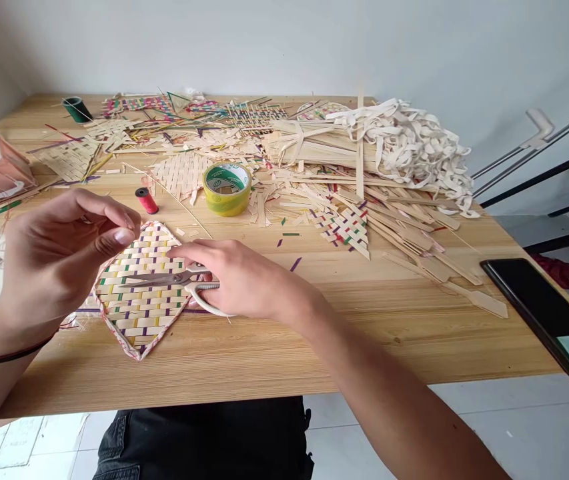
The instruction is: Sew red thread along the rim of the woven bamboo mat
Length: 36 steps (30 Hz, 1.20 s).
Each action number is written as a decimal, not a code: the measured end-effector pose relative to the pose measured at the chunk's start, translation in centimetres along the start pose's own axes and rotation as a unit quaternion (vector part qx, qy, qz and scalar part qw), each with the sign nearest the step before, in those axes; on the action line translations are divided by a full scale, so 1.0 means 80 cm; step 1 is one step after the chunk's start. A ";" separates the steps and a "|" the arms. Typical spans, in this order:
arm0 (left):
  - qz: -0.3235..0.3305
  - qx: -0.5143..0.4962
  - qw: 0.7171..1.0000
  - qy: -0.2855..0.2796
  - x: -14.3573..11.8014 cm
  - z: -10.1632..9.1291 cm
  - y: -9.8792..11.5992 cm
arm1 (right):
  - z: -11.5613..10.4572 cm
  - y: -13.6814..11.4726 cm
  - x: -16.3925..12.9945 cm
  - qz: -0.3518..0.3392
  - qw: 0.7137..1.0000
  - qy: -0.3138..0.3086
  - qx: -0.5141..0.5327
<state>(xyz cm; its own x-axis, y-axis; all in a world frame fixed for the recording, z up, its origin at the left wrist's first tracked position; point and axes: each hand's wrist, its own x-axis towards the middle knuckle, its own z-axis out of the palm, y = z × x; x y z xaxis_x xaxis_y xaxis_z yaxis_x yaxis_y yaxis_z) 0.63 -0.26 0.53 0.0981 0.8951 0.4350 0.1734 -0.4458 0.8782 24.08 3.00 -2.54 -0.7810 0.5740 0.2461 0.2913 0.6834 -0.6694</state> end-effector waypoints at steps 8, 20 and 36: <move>0.008 -0.003 1.000 0.017 0.000 -0.002 -0.003 | 0.000 -0.001 0.001 0.008 1.000 -0.020 0.000; 0.056 -0.025 0.995 0.079 0.005 -0.005 -0.010 | -0.005 -0.006 -0.001 0.003 0.999 -0.031 0.008; 0.038 0.253 0.920 0.296 0.009 -0.123 0.029 | -0.036 0.030 -0.007 0.130 0.980 0.026 -0.151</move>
<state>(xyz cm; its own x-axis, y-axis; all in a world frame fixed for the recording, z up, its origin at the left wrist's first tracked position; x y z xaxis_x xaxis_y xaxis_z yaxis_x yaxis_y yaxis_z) -8.53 -0.57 4.87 -0.3965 0.6437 0.6545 0.6363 -0.3212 0.7014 26.79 5.64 -2.28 -0.6317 0.7633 0.1354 0.6331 0.6088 -0.4781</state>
